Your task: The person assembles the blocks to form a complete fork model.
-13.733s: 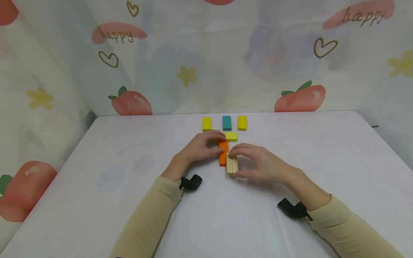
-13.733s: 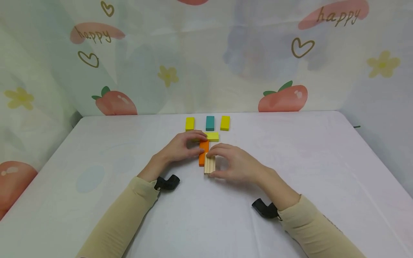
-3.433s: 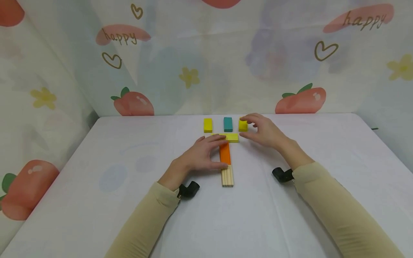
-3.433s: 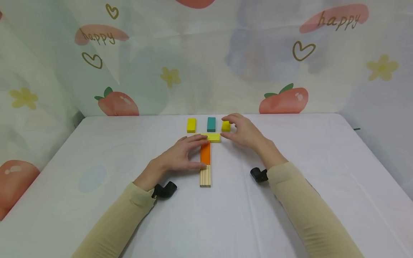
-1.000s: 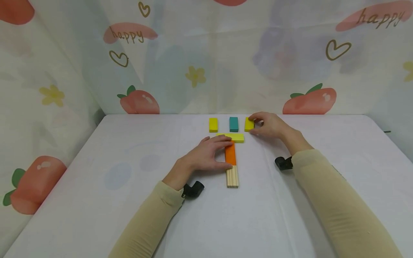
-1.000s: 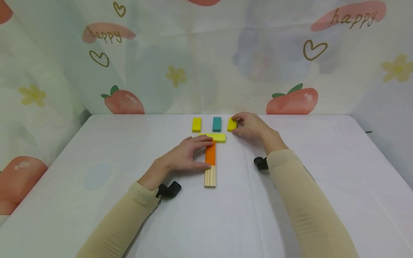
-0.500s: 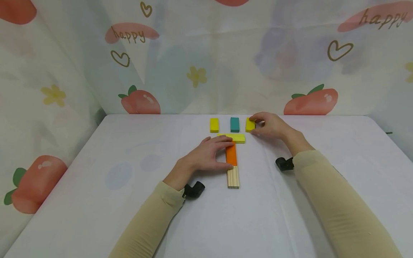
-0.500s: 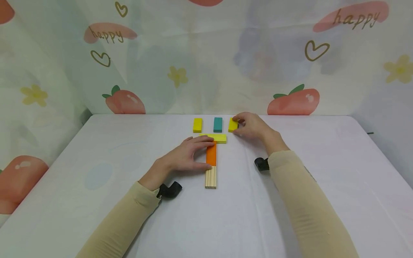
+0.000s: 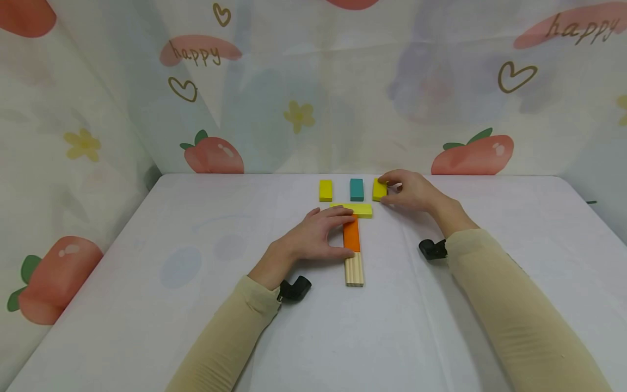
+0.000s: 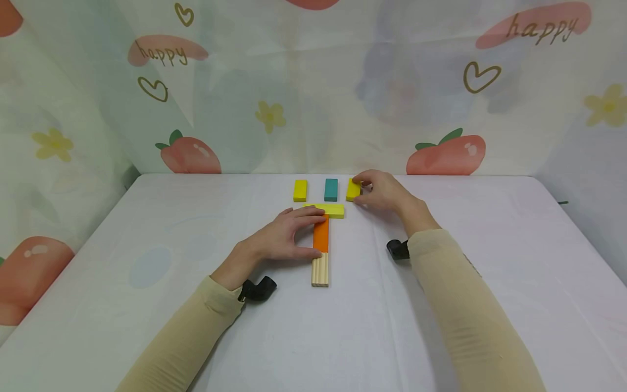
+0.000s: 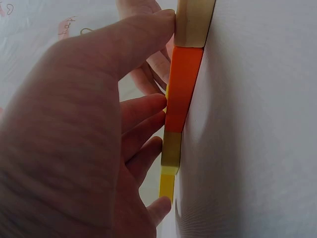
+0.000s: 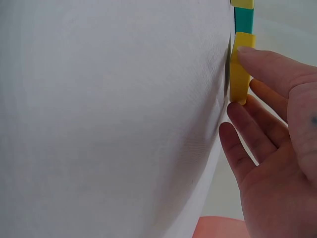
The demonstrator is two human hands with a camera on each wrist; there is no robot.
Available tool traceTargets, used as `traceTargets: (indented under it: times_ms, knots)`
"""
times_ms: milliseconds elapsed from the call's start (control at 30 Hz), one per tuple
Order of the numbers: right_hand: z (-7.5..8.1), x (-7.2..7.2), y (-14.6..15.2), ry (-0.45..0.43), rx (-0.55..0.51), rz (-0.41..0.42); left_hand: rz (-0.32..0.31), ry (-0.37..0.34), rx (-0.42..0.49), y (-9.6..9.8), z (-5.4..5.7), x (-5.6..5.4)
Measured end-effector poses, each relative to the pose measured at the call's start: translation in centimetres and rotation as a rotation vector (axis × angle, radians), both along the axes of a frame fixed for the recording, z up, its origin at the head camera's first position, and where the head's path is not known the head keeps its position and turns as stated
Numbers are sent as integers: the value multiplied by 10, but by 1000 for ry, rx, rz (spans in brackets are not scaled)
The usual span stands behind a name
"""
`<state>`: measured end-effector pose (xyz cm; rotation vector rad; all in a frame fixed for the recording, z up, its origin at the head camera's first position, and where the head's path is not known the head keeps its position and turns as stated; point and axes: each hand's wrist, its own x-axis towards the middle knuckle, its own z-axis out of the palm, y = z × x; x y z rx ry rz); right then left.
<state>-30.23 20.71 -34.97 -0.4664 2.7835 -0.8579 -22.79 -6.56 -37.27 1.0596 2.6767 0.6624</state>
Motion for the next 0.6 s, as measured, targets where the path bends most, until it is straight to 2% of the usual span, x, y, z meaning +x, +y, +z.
traceTargets:
  times_ms: [600]
  knots:
    - [1,0,-5,-11,-19,32,-1,-3,3,0,-2,-2]
